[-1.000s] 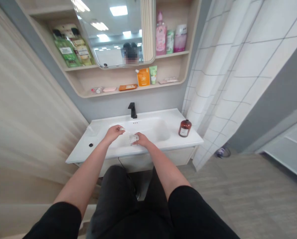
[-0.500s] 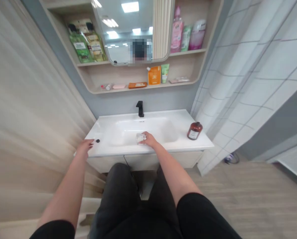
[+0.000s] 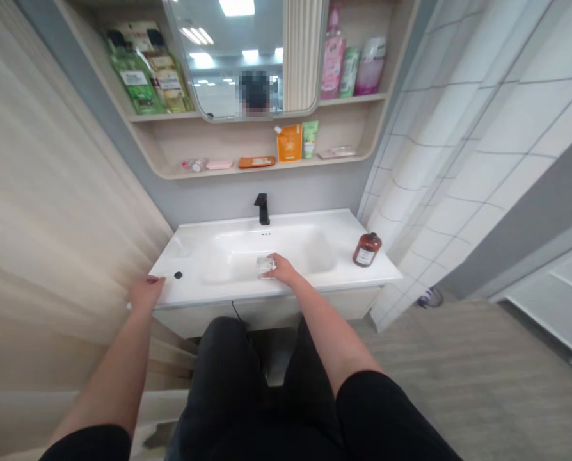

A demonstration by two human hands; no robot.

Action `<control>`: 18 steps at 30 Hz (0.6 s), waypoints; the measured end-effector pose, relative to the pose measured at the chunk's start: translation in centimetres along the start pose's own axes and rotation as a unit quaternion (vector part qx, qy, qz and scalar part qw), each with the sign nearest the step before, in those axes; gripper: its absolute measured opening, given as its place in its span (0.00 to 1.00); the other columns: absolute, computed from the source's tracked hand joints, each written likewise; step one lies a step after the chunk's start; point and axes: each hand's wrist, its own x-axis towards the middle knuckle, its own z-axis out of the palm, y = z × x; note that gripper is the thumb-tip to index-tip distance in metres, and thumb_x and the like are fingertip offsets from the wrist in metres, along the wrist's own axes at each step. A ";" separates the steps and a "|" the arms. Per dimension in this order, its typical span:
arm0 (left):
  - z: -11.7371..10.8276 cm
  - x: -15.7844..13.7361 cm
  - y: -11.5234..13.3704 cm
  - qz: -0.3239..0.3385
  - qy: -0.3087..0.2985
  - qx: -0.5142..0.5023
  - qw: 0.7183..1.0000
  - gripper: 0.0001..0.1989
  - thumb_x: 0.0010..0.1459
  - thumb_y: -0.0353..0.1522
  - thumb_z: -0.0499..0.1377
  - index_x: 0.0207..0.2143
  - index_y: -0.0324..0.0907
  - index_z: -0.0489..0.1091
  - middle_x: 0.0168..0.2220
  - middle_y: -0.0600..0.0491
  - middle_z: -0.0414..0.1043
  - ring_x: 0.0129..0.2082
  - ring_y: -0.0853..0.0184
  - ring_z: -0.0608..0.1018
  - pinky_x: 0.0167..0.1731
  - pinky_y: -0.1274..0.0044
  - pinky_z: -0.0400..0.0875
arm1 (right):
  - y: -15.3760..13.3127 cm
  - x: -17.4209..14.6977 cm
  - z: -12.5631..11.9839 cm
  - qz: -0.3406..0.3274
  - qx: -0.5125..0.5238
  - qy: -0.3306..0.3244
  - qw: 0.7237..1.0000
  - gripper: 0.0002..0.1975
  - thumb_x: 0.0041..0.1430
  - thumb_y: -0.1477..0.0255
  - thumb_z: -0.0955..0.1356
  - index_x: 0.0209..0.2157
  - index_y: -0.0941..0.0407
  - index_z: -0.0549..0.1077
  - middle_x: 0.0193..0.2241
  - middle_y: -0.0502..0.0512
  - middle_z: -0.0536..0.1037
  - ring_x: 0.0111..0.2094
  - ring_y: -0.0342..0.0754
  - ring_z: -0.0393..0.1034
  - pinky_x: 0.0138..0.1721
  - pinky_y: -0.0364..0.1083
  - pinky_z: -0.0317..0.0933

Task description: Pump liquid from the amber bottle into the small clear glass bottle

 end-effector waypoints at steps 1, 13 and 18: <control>-0.1 -0.3 0.1 0.000 0.009 -0.001 1.000 0.12 0.54 0.42 0.68 0.32 0.45 0.72 0.33 0.45 0.76 0.46 0.43 0.81 0.50 0.59 0.74 | -0.1 -0.1 0.0 0.003 0.000 -0.002 1.000 0.35 0.36 0.64 0.84 0.48 0.51 0.76 0.40 0.50 0.83 0.42 0.55 0.78 0.50 0.56 0.73; 8.1 -11.3 15.3 0.270 -0.154 -0.296 0.903 0.28 0.49 0.29 0.69 0.54 0.48 0.74 0.56 0.45 0.75 0.53 0.52 0.78 0.54 0.62 0.74 | -0.4 -0.4 0.0 -0.009 0.085 0.012 0.996 0.35 0.37 0.63 0.84 0.48 0.50 0.75 0.42 0.51 0.83 0.44 0.56 0.79 0.51 0.57 0.76; 15.3 -13.9 20.0 0.224 -0.401 -0.358 0.813 0.46 0.38 0.28 0.76 0.63 0.50 0.73 0.68 0.40 0.70 0.67 0.43 0.73 0.59 0.57 0.72 | -0.6 -0.4 0.2 -0.010 0.094 0.023 0.995 0.37 0.35 0.65 0.85 0.49 0.51 0.76 0.47 0.55 0.83 0.47 0.57 0.80 0.52 0.56 0.76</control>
